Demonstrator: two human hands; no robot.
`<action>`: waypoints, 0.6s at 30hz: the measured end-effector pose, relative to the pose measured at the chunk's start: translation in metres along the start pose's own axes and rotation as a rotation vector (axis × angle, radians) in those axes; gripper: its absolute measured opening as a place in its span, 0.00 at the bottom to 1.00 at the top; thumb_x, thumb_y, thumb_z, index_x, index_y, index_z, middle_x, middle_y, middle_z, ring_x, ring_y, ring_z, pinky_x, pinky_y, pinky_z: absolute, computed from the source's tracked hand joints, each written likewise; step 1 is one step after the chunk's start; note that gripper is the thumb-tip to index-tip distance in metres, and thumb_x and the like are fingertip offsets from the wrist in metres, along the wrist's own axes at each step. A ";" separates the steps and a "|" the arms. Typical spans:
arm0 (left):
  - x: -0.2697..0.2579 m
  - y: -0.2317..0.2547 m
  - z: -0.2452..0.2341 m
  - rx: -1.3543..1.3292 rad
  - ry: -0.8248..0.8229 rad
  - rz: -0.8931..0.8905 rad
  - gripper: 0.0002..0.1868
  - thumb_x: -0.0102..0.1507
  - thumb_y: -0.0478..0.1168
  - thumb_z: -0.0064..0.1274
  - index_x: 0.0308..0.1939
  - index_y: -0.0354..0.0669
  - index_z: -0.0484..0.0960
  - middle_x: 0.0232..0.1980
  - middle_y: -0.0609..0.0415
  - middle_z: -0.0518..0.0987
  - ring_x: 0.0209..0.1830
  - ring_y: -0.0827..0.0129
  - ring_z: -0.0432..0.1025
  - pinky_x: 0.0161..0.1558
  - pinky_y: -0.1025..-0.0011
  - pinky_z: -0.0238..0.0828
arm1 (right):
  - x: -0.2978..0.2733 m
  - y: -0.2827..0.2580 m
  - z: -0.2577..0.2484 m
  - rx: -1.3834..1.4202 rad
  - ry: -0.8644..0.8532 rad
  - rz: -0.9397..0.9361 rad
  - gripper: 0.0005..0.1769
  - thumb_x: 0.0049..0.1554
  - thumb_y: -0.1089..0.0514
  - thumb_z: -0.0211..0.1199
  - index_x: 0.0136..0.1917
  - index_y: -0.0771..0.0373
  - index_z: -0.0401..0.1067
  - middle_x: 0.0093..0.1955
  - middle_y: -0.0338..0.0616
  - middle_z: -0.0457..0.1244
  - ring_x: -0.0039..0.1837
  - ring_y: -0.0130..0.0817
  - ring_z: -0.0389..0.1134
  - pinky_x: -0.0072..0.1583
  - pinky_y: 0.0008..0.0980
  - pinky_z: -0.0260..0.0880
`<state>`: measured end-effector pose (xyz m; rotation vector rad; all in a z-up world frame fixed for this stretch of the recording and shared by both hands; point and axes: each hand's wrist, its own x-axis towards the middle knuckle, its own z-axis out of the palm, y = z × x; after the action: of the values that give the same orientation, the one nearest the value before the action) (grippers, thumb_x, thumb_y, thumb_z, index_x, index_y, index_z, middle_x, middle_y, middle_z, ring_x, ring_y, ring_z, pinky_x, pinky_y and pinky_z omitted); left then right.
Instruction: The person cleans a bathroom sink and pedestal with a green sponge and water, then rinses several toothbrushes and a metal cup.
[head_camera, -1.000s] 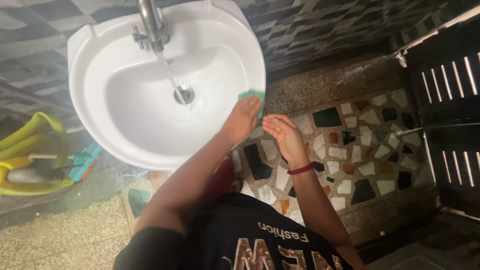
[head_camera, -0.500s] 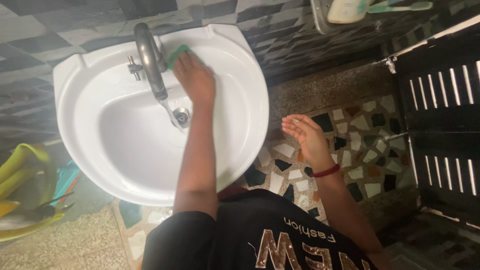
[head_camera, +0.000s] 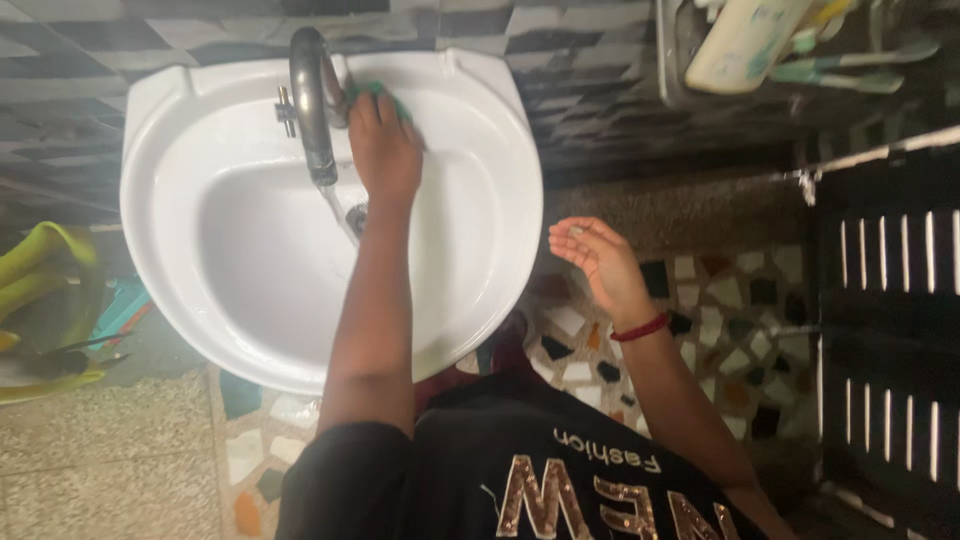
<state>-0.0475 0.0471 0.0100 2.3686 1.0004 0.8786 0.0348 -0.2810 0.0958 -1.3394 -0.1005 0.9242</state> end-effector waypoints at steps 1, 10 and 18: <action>-0.001 0.004 -0.001 0.047 0.122 0.114 0.22 0.59 0.35 0.51 0.56 0.25 0.73 0.61 0.29 0.71 0.61 0.36 0.65 0.62 0.46 0.59 | 0.003 -0.004 0.000 -0.001 -0.017 0.009 0.13 0.66 0.62 0.50 0.58 0.71 0.70 0.58 0.55 0.67 0.62 0.43 0.70 0.67 0.43 0.71; -0.043 0.120 0.069 -0.362 -0.060 0.291 0.20 0.63 0.33 0.49 0.59 0.31 0.75 0.65 0.33 0.70 0.70 0.39 0.61 0.71 0.47 0.55 | 0.021 -0.015 -0.041 0.005 -0.056 0.052 0.13 0.65 0.62 0.51 0.58 0.71 0.70 0.58 0.55 0.67 0.61 0.43 0.70 0.66 0.43 0.71; 0.037 0.068 0.049 0.013 -0.136 0.141 0.22 0.65 0.38 0.50 0.62 0.32 0.73 0.68 0.36 0.69 0.74 0.44 0.59 0.77 0.48 0.46 | 0.033 -0.017 -0.032 -0.094 -0.126 0.065 0.12 0.65 0.62 0.52 0.58 0.71 0.71 0.58 0.54 0.68 0.61 0.42 0.70 0.66 0.41 0.71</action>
<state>0.0390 0.0239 0.0289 2.4971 0.7973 0.7504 0.0831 -0.2853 0.0875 -1.3775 -0.2006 1.0700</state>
